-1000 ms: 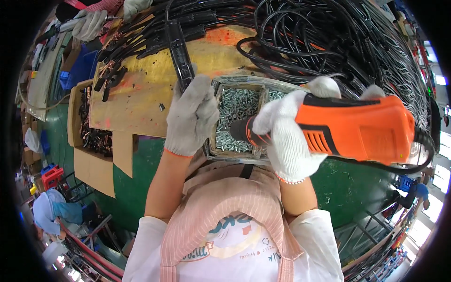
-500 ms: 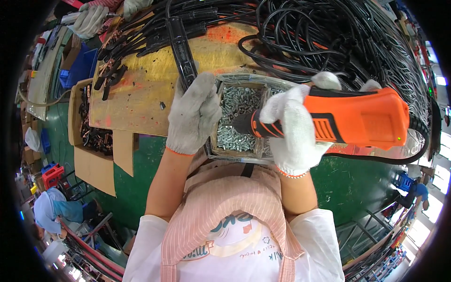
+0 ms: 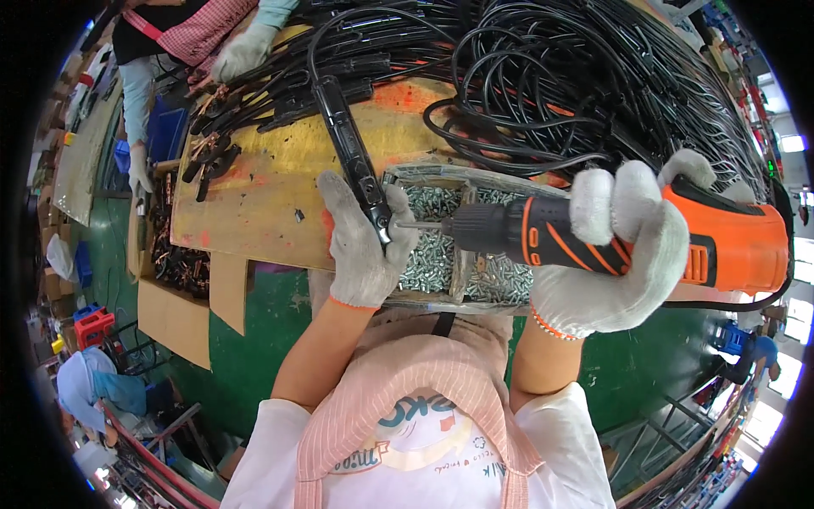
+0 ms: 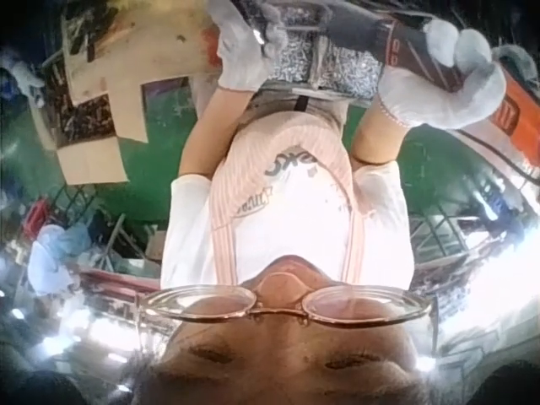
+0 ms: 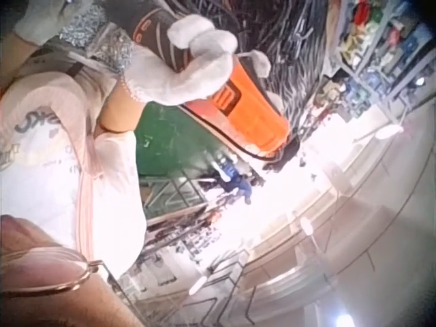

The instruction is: The person attaches plastic components to wiring harnesses using an electric screwdriver to secure them with screws.

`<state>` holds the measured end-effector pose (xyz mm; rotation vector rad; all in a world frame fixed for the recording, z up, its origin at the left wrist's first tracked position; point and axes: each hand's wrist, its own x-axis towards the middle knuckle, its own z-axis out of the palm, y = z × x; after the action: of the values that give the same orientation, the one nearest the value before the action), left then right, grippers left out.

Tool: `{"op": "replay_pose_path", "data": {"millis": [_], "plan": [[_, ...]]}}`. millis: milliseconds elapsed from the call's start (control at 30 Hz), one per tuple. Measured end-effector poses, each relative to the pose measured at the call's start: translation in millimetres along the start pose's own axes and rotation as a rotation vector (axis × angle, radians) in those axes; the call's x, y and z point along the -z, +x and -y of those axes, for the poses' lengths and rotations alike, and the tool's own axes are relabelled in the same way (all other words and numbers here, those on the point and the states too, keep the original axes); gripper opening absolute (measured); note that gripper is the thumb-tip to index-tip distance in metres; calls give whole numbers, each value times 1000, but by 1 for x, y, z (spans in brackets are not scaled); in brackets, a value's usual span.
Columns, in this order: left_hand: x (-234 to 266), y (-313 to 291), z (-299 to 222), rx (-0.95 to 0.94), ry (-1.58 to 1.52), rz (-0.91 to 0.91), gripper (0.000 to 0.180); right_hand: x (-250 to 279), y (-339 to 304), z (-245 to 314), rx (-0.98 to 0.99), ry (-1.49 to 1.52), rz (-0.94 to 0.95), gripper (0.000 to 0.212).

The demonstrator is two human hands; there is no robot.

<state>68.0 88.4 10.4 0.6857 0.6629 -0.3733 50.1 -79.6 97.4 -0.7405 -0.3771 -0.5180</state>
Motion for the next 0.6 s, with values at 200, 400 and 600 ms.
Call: {"op": "replay_pose_path", "data": {"millis": [200, 400, 600], "plan": [[10, 5, -1, -2, -78, 102, 71, 3, 0, -22, -32, 3, 59, 36], [10, 5, -3, 26, -34, 157, 75, -1, -6, -34, 61, -183, -98, 37], [12, 6, -1, 45, -2, 150, 72, 5, -5, -31, 109, 1, 19, 66]]}}
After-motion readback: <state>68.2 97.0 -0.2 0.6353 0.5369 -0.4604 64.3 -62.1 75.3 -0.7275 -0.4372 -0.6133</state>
